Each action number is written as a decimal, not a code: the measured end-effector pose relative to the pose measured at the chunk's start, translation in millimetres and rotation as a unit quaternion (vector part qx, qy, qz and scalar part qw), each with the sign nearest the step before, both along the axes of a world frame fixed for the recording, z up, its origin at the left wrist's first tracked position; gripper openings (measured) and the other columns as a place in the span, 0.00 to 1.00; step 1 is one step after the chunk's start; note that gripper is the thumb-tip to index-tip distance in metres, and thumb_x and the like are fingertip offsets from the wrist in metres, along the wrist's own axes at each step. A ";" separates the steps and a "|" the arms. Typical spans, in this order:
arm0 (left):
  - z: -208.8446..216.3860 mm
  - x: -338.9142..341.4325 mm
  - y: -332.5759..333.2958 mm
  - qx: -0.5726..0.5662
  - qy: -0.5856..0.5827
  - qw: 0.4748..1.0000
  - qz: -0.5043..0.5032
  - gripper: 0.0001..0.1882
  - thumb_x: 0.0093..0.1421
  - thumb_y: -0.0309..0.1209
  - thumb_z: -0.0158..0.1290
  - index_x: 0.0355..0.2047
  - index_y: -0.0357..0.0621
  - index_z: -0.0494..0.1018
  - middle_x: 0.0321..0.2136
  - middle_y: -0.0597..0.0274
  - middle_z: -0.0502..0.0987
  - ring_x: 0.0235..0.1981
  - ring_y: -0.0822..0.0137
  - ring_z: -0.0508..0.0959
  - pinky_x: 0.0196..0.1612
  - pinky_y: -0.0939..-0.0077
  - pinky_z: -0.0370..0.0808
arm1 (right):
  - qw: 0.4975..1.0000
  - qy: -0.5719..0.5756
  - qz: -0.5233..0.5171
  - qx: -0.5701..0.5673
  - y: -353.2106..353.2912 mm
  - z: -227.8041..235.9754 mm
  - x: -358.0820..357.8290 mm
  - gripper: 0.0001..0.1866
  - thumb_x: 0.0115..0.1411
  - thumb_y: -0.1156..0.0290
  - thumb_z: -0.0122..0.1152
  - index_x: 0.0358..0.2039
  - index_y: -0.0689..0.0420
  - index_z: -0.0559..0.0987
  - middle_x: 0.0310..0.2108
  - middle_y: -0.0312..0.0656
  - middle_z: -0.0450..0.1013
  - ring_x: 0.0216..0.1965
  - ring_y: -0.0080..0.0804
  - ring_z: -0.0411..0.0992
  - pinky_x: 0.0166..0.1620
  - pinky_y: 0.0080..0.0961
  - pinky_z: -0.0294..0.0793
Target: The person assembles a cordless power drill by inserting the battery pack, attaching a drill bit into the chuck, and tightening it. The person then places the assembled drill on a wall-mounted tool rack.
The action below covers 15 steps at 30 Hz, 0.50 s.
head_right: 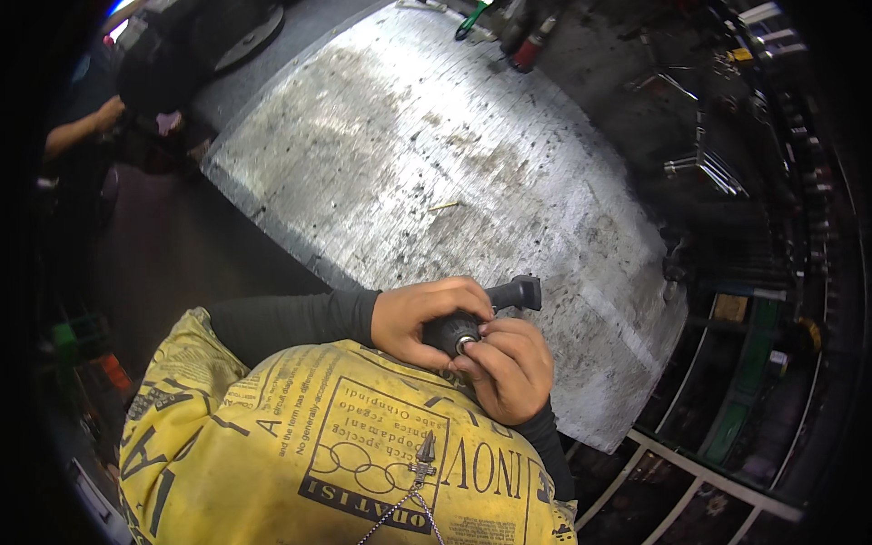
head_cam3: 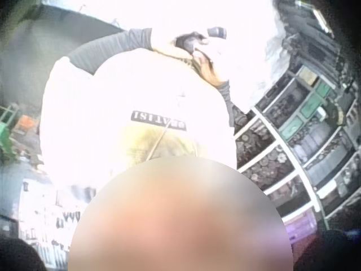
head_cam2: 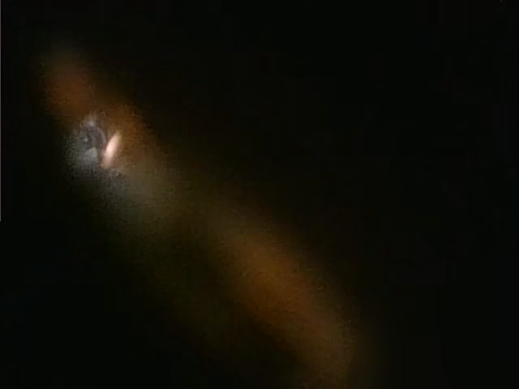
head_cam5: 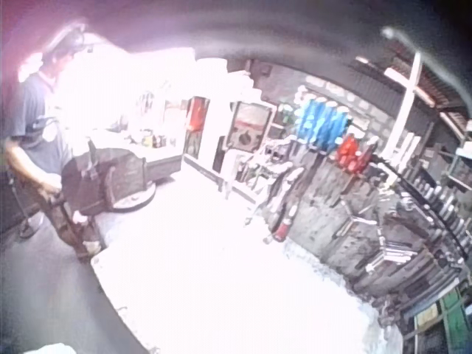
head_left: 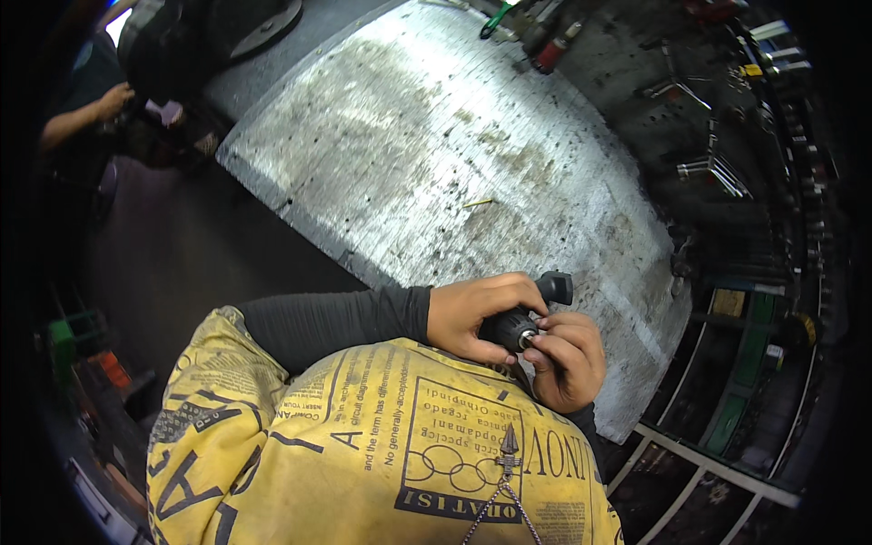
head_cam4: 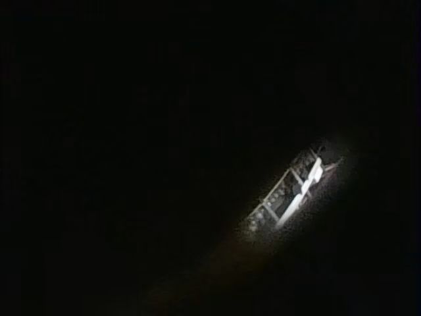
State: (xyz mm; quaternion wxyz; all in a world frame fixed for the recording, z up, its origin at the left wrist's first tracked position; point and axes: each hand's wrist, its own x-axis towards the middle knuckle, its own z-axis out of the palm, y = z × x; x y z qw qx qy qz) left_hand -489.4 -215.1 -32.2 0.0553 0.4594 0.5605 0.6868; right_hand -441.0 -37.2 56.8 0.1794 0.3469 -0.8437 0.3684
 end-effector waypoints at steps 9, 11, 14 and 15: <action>2.7 -2.0 -5.6 -0.012 0.043 0.998 0.039 0.28 0.46 0.36 0.67 0.44 0.40 0.68 0.45 0.50 0.70 0.47 0.49 0.74 0.55 0.54 0.68 | 1.000 -0.010 -0.001 0.009 3.1 -3.2 4.5 0.16 0.45 0.71 0.73 0.34 0.56 0.77 0.27 0.37 0.69 0.34 0.39 0.74 0.34 0.30 0.76; 5.2 -1.8 -4.6 -0.045 0.046 0.995 0.070 0.29 0.45 0.38 0.69 0.43 0.42 0.68 0.45 0.51 0.70 0.47 0.49 0.74 0.57 0.47 0.65 | 1.000 -0.017 0.001 0.005 2.4 -3.0 3.1 0.16 0.45 0.70 0.73 0.34 0.57 0.77 0.27 0.37 0.69 0.34 0.39 0.74 0.35 0.30 0.76; 8.9 -2.6 -5.6 -0.115 0.024 0.990 0.078 0.33 0.43 0.42 0.70 0.45 0.44 0.68 0.46 0.52 0.71 0.48 0.50 0.73 0.60 0.39 0.59 | 1.000 -0.025 0.008 0.008 2.3 -1.8 1.2 0.16 0.45 0.70 0.73 0.34 0.57 0.77 0.27 0.37 0.69 0.34 0.39 0.74 0.35 0.30 0.77; 9.6 -3.6 -6.7 -0.142 0.012 0.987 0.075 0.35 0.42 0.44 0.70 0.46 0.44 0.68 0.47 0.52 0.70 0.48 0.50 0.73 0.60 0.37 0.57 | 1.000 -0.028 0.009 0.011 2.4 -1.6 0.6 0.16 0.45 0.70 0.73 0.34 0.57 0.77 0.27 0.37 0.68 0.35 0.39 0.74 0.35 0.30 0.77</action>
